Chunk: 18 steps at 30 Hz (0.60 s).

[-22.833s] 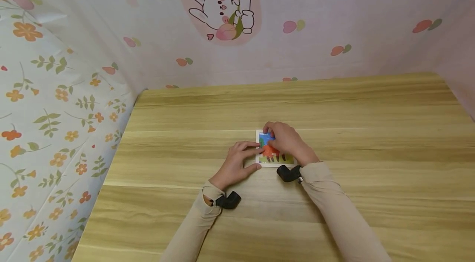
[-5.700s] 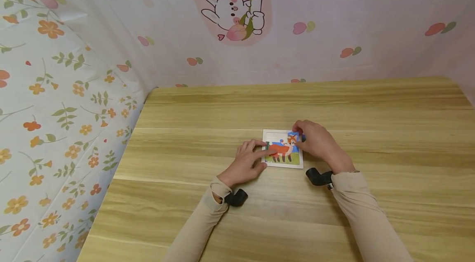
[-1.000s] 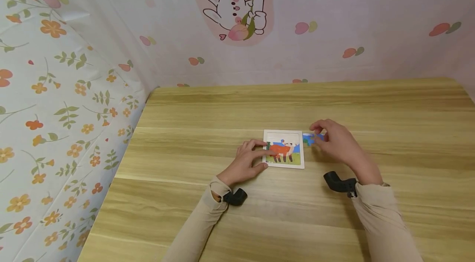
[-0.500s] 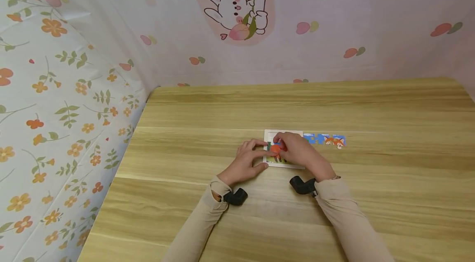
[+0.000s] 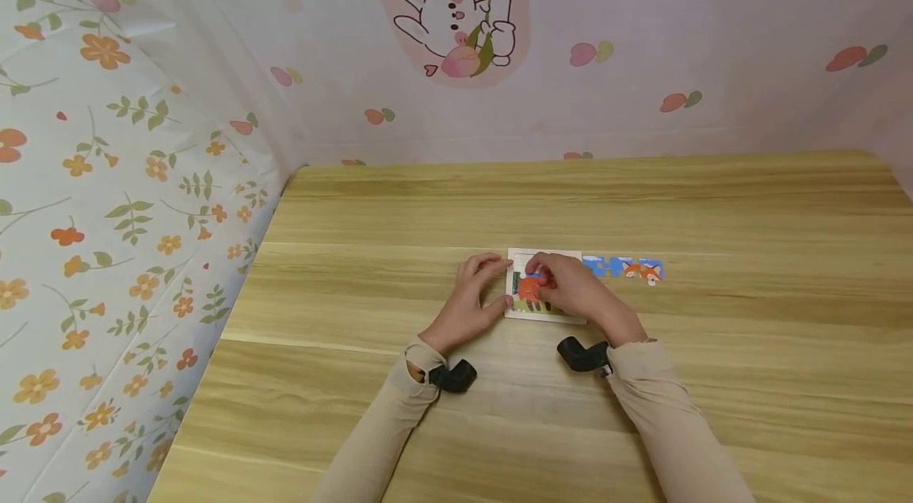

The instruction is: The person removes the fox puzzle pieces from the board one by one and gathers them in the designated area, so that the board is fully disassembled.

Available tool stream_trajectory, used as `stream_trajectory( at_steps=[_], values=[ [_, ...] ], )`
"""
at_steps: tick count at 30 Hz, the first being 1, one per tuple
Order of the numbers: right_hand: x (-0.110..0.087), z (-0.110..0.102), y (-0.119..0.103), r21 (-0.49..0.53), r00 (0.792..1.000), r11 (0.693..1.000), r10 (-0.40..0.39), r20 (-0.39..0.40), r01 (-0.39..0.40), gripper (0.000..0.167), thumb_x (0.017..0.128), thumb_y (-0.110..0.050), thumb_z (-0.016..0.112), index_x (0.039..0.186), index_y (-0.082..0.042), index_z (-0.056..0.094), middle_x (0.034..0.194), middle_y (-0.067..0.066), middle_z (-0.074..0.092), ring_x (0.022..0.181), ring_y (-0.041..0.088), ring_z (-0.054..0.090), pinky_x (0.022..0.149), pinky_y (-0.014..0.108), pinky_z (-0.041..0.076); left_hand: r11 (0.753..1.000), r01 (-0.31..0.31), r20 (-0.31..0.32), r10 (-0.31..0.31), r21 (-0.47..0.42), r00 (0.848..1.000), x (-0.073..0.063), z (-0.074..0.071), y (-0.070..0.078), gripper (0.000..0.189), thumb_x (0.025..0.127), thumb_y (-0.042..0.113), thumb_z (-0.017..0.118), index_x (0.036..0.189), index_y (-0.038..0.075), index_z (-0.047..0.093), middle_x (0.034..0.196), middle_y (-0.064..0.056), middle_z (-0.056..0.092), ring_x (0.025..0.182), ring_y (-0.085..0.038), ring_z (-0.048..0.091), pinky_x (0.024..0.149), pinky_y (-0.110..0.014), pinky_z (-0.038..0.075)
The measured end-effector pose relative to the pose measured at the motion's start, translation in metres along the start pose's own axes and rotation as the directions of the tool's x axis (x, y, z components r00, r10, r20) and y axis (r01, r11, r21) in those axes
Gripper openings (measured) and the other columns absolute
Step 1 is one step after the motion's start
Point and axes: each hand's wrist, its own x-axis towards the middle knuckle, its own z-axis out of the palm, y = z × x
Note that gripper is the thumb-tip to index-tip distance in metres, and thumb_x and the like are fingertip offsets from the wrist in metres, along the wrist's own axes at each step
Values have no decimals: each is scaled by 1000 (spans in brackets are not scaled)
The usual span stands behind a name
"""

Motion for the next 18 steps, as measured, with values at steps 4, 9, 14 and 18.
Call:
stream_trajectory(
  at_steps=[4, 9, 14, 18],
  values=[
    [1, 1, 0, -12, 1000, 1000, -3, -4, 3, 25, 80, 7, 64, 103, 1, 58, 73, 1, 49, 60, 14, 42, 56, 29, 37, 995, 28, -21, -26, 98, 999, 3, 3, 0, 60, 85, 27, 65, 138, 10, 44, 144, -11, 30, 132, -25, 21, 106, -40, 23],
    [1, 1, 0, -15, 1000, 1000, 0, 1, 0, 25, 80, 7, 63, 103, 1, 57, 73, 1, 48, 60, 14, 42, 56, 28, 36, 968, 67, 53, -82, 241, 995, 4, 4, 3, 78, 86, 41, 62, 147, 6, 27, 153, -13, 13, 140, -29, 3, 109, -48, 10],
    [2, 0, -1, -17, 1000, 1000, 2, 6, -2, 24, 81, 6, 63, 103, 2, 56, 72, 1, 47, 60, 14, 41, 56, 28, 36, 945, 72, 115, -114, 319, 987, 5, 6, 2, 76, 91, 45, 53, 148, 6, 22, 154, -13, 8, 141, -28, -4, 110, -48, 6],
    [2, 0, -1, -19, 1000, 1000, 4, 15, -4, 24, 81, 6, 62, 103, 1, 56, 71, 1, 47, 59, 15, 41, 55, 28, 35, 940, 79, 117, -124, 331, 985, 4, 7, 3, 71, 92, 42, 51, 148, 7, 24, 154, -13, 10, 141, -28, -3, 110, -47, 6]
  ],
)
